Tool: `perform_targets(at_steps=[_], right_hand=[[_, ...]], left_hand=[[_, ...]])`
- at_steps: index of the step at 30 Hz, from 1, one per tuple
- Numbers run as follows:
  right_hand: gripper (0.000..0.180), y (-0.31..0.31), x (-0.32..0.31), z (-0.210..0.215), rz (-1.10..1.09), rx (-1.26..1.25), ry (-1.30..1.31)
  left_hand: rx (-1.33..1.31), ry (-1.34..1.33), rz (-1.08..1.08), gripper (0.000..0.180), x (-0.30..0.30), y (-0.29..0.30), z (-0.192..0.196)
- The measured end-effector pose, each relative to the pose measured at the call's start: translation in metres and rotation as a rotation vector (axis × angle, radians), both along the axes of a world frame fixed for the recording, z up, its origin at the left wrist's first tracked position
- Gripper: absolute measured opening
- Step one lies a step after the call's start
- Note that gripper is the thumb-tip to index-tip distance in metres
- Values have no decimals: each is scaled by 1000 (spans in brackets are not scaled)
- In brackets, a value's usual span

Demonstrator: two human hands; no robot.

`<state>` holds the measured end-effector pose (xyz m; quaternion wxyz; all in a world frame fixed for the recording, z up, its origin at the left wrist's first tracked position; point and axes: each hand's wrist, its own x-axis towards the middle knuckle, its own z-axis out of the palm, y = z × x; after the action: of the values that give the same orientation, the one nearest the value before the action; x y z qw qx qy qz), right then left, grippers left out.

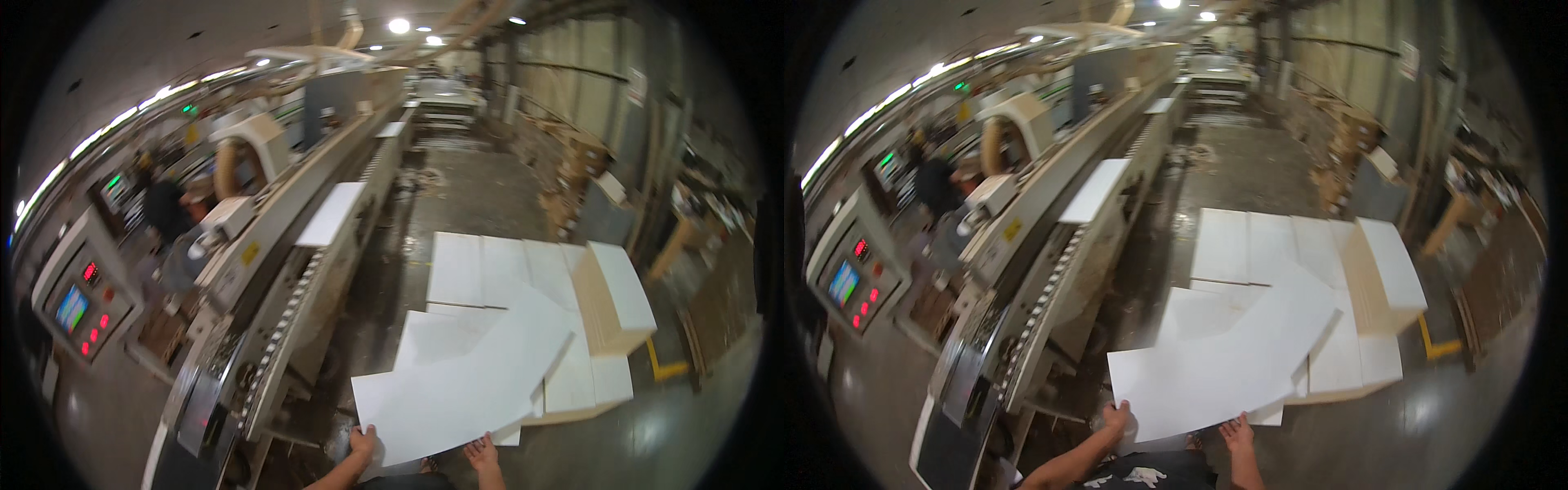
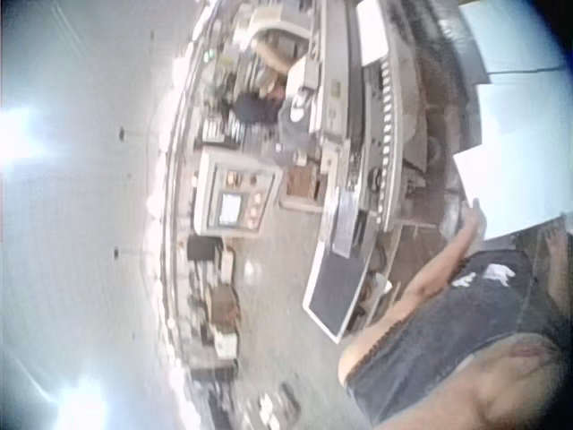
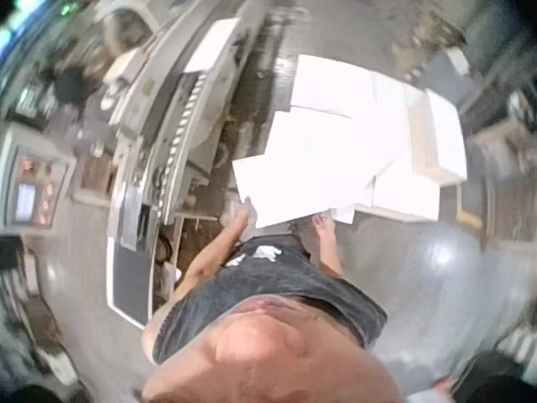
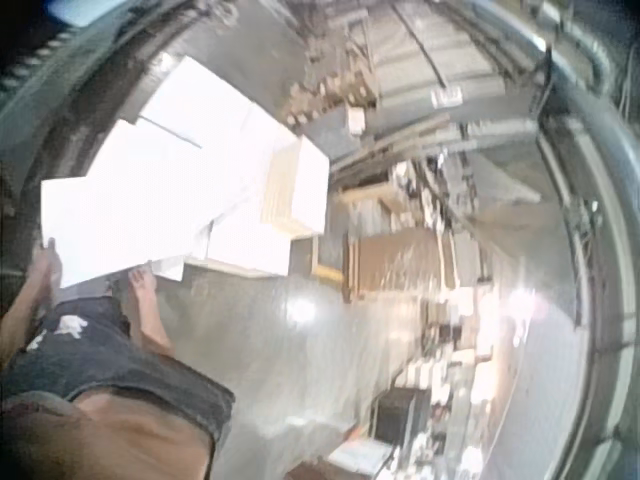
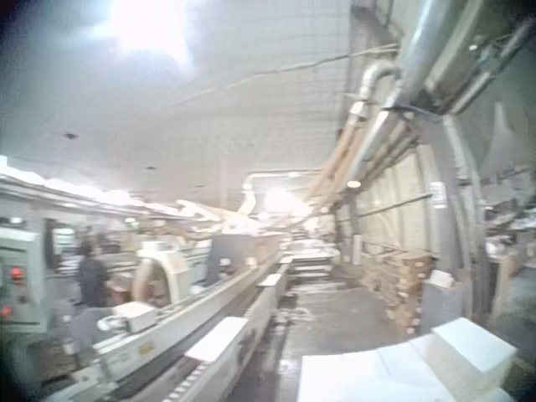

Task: The person repeatedly picks up white rectangular panels, places them onto a conveyor belt, and then stacks the processed panels onto a growing pile on the floor.

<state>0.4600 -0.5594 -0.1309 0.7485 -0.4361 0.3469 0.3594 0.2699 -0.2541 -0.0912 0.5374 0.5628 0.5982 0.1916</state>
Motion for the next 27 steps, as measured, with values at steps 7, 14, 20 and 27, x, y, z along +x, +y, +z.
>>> perform_targets(at_steps=[7, 14, 20, 27], right_hand=[[53, 66, -37, -39, 458, -22, 201], [39, 221, -177, 122, 1036, 25, -111], [38, 343, -262, 157, 1422, 84, -510], [33, 440, -345, 169, 1399, -3, -559]], left_hand=[[389, 351, 275, 37, -157, 44, 139], [484, 213, 890, 36, -401, 17, 112], [281, -117, 1230, 35, -500, -3, 101], [165, -164, 1321, 31, -550, 25, 106]])
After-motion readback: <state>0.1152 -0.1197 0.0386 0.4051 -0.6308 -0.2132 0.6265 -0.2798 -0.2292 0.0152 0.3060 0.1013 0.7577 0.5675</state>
